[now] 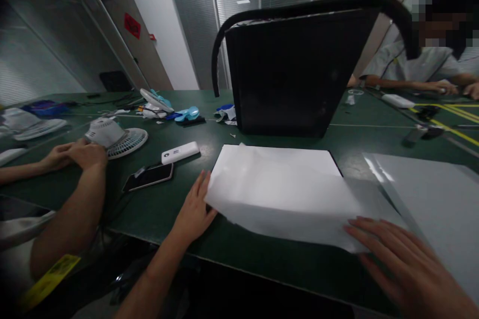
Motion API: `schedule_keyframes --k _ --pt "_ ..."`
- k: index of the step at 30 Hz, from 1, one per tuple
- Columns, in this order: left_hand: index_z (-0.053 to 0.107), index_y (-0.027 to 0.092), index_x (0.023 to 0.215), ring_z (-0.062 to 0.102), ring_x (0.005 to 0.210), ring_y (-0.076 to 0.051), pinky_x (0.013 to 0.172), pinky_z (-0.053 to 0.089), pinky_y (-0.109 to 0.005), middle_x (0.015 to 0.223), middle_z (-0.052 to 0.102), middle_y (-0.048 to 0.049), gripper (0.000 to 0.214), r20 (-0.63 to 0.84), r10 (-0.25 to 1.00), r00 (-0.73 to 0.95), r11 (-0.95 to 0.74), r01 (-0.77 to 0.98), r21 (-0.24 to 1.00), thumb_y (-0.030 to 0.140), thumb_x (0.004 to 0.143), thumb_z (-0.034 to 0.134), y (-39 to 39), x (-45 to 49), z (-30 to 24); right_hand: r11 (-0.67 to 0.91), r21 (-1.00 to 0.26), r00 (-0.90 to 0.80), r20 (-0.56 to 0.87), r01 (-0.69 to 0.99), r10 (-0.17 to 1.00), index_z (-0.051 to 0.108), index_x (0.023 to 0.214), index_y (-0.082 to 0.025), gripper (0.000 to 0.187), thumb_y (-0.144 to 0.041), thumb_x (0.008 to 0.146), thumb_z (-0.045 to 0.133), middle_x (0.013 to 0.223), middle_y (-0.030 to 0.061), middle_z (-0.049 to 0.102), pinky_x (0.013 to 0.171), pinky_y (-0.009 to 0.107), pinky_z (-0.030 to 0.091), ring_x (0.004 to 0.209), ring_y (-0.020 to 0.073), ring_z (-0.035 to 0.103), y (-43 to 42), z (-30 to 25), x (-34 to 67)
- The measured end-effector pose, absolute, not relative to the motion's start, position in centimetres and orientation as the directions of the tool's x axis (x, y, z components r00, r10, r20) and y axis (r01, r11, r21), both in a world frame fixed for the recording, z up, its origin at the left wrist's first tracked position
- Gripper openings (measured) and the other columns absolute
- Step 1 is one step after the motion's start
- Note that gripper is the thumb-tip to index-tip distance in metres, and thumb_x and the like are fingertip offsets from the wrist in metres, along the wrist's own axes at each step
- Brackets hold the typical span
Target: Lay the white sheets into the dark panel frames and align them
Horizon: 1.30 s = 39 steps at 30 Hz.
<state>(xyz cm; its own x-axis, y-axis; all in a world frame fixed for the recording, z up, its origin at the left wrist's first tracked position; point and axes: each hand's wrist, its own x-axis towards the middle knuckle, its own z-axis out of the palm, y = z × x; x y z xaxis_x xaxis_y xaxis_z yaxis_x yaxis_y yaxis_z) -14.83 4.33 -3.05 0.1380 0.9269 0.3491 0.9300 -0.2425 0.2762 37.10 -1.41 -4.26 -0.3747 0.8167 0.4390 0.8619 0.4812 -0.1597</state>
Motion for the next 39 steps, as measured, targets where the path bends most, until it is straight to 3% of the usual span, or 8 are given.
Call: schedule_keyframes --k 2,4,8,12,17,24,35,39 --pt "0.025 0.022 0.169 0.028 0.161 -0.041 0.125 0.039 -0.061 0.176 0.020 -0.0220 0.078 0.323 0.934 0.152 -0.244 0.932 0.268 0.029 0.101 0.061 4.1 -14.9 -2.8 0.544 -0.078 -0.455 0.459 0.835 0.763 0.043 0.159 -0.053 0.054 -0.047 0.105 0.047 0.151 -0.0048 0.057 0.110 0.064 0.051 0.134 0.0312 0.059 0.7 -4.2 35.8" --pt "0.035 0.026 0.166 0.032 0.159 -0.041 0.124 0.041 -0.061 0.175 0.022 -0.0198 0.076 0.320 0.936 0.146 -0.236 0.935 0.266 0.024 0.096 0.065 3.9 -14.9 -2.6 0.548 -0.033 -0.464 0.492 0.836 0.737 0.053 0.154 -0.047 0.050 -0.048 0.105 0.045 0.150 -0.0033 0.058 0.108 0.066 0.052 0.132 0.0328 0.060 2.6 -4.6 34.8" --pt "0.039 0.024 0.164 0.040 0.155 -0.039 0.123 0.043 -0.060 0.171 0.034 -0.0182 0.083 0.387 0.919 0.081 -0.203 0.936 0.287 0.016 0.087 0.069 3.6 -14.9 -2.3 0.489 -0.025 -0.418 0.482 0.872 0.770 0.066 0.141 -0.035 0.045 -0.049 0.107 0.040 0.147 -0.0003 0.061 0.110 0.066 0.055 0.132 0.0323 0.061 4.4 -6.7 33.5" --pt "0.056 0.023 0.152 0.049 0.148 -0.032 0.123 0.047 -0.055 0.162 0.047 -0.0146 0.054 0.436 0.898 0.064 -0.207 0.935 0.289 0.020 0.098 0.060 3.7 -14.9 -2.2 0.491 -0.002 -0.429 0.481 0.871 0.765 0.046 0.160 -0.031 0.055 -0.052 0.110 0.037 0.160 0.0019 0.048 0.111 0.067 0.055 0.142 0.0323 0.053 4.3 -8.4 32.4" --pt "0.080 0.025 0.111 0.060 0.135 -0.030 0.116 0.053 -0.053 0.139 0.068 -0.0096 0.026 0.445 0.889 0.105 -0.245 0.931 0.270 0.021 0.102 0.056 4.2 -14.7 -2.1 0.490 -0.016 -0.431 0.450 0.872 0.782 0.030 0.168 -0.031 0.063 -0.056 0.111 0.037 0.166 0.0023 0.039 0.116 0.065 0.052 0.148 0.0312 0.046 3.9 -7.9 31.6" --pt "0.077 0.024 0.130 0.059 0.140 -0.032 0.118 0.053 -0.056 0.149 0.064 -0.0113 0.035 0.417 0.895 0.157 -0.267 0.939 0.218 0.022 0.099 0.060 4.5 -14.6 -2.3 0.541 -0.045 -0.479 0.405 0.840 0.779 0.033 0.166 -0.037 0.057 -0.053 0.111 0.040 0.169 0.0001 0.034 0.117 0.066 0.049 0.151 0.0311 0.042 3.6 -6.7 31.3" --pt "0.079 0.026 0.127 0.065 0.133 -0.035 0.111 0.056 -0.059 0.145 0.068 -0.0120 0.034 0.394 0.913 0.103 -0.186 0.967 0.176 0.022 0.100 0.059 4.1 -14.4 -2.0 0.455 -0.051 -0.357 0.546 0.889 0.758 0.054 0.151 -0.030 0.049 -0.053 0.110 0.041 0.159 0.0060 0.049 0.112 0.073 0.051 0.147 0.0348 0.048 4.2 -8.6 32.8" --pt "0.080 0.026 0.125 0.066 0.131 -0.035 0.110 0.057 -0.059 0.142 0.070 -0.0112 0.033 0.389 0.918 0.074 -0.157 0.970 0.186 0.020 0.099 0.061 3.8 -14.2 -1.7 0.445 -0.040 -0.361 0.522 0.895 0.773 0.051 0.155 -0.034 0.052 -0.057 0.109 0.041 0.159 0.0042 0.050 0.109 0.077 0.051 0.143 0.0365 0.051 4.6 -9.7 33.1"
